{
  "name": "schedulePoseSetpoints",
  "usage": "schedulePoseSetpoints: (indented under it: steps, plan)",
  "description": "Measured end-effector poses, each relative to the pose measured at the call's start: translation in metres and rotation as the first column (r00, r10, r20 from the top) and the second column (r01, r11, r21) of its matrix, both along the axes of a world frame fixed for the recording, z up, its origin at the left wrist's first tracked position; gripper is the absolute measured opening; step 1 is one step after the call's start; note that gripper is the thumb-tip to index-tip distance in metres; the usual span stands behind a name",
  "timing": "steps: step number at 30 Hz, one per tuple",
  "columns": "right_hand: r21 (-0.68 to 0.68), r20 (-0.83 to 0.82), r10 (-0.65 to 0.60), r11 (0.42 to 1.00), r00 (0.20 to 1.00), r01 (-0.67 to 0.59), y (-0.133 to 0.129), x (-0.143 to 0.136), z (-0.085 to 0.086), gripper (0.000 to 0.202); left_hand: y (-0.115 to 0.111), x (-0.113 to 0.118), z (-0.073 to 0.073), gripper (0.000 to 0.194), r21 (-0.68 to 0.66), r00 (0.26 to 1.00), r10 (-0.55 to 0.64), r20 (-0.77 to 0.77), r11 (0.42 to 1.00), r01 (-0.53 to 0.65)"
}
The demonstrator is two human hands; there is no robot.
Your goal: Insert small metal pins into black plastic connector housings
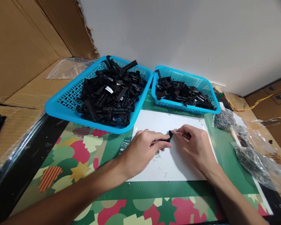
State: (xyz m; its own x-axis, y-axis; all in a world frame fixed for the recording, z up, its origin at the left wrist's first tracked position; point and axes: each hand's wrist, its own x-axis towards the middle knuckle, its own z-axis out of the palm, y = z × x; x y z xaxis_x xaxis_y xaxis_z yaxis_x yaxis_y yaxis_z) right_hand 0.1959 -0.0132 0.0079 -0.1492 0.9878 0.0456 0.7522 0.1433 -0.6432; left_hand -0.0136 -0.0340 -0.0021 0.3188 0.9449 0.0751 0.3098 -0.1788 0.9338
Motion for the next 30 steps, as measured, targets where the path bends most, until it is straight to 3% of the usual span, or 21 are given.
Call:
schedulePoseSetpoints:
  steps: [9,16,24,30]
  plan:
    - [0.119,0.047,-0.004,0.993,0.999,-0.001,-0.003,-0.002,-0.009,0.013,0.002,0.003,0.002,0.018,-0.082,0.995,0.023,0.101,0.996,-0.015]
    - [0.113,0.041,-0.003,0.994,0.999,-0.002,-0.003,-0.003,-0.008,0.017,0.003,0.004,0.001,0.018,-0.104,0.994,0.021,0.105,0.995,-0.01]
    - [-0.087,0.019,0.077,0.993,0.997,-0.075,0.0,-0.001,0.009,0.032,0.005,0.004,0.003,0.016,-0.073,0.995,0.035,0.088,0.997,-0.029]
    - [-0.04,0.038,0.163,0.986,0.986,-0.162,0.009,0.018,0.019,0.029,0.007,0.003,0.0,0.014,-0.065,0.995,0.045,0.086,0.997,-0.039]
